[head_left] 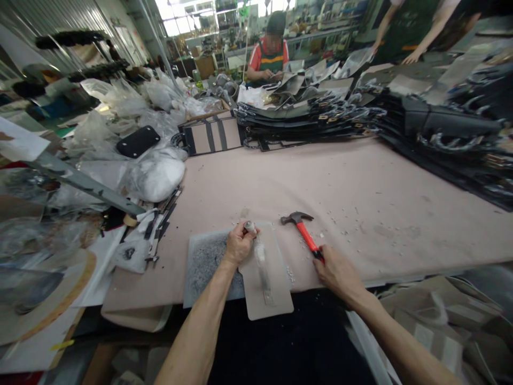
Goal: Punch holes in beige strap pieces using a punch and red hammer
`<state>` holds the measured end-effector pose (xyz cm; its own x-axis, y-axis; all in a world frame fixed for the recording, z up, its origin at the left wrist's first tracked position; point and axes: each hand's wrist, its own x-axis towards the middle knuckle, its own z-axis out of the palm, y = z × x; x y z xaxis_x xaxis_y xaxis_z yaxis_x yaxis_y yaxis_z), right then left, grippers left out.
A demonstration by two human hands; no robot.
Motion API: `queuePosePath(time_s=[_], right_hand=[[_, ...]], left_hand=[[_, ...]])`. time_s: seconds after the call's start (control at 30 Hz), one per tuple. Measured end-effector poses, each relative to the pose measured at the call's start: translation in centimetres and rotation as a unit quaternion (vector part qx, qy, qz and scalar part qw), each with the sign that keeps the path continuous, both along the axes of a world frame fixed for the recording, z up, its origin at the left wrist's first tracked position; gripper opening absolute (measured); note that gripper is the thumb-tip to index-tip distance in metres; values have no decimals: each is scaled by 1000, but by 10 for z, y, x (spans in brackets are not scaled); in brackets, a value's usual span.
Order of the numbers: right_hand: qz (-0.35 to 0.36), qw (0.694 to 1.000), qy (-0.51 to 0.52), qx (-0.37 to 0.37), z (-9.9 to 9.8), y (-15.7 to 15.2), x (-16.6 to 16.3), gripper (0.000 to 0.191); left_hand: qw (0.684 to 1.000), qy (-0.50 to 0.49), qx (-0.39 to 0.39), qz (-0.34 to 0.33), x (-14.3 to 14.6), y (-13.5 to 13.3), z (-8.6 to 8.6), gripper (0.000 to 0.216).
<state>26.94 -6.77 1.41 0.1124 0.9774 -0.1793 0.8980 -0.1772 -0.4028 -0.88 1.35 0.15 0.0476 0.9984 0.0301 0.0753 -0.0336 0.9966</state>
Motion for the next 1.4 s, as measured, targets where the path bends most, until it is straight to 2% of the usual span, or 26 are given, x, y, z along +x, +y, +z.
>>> queuePosePath(time_s=[0.07,0.17,0.23,0.27,0.33,0.4,0.43,0.5,0.6,0.7,0.8,0.83,0.9,0.97,1.03,1.1,1.17,1.23,1.33,1.4], right_hand=[[-31,985,159,-62,6,5,-4,5],[-70,914,362,-169,23,11,-16,10],[-95,882,424,-185,38,13,-28,15],[-98,880,434,-165,47,13,-33,19],[-57,920,383,-57,65,11,-42,27],[20,961,263,80,79,10,-47,30],[58,970,198,128,84,9,-48,29],[132,974,87,161,91,8,-48,26],[230,964,-10,133,104,9,-44,22],[227,957,-22,181,128,12,-43,24],[136,942,30,306,143,13,-47,26],[118,935,41,332,143,12,-47,26],[146,937,26,317,133,9,-47,24],[222,946,-16,235,121,6,-43,22],[255,952,-44,165,115,5,-39,20],[223,960,-30,168,115,6,-38,22],[169,964,1,206,116,6,-40,25],[161,964,8,210,115,5,-42,27],[219,967,-28,125,108,4,-39,25],[212,974,-40,69,101,5,-32,24]], left_hand=[[1000,26,11,-8,0,1,0,19],[998,54,28,-21,-1,2,0,15],[996,77,40,-29,-1,1,-1,12],[994,91,47,-32,-1,0,-1,11],[991,114,61,-36,-1,-1,0,11],[988,129,76,-37,-1,-4,2,13],[987,135,82,-37,0,-4,3,14],[985,143,88,-35,0,-6,4,13],[987,136,81,-34,1,-6,4,11],[987,132,88,-41,0,-5,0,11],[986,131,92,-47,-1,-4,-3,13],[986,132,90,-48,-1,-4,-3,13],[986,137,88,-45,-1,-5,-2,12],[984,146,87,-47,0,-5,0,11],[983,150,90,-51,0,-6,3,10],[983,147,95,-52,0,-6,4,11],[984,142,95,-53,0,-6,4,12],[985,138,88,-58,0,-6,3,12],[987,128,74,-58,0,-6,2,11],[988,121,74,-56,0,-6,2,12]])
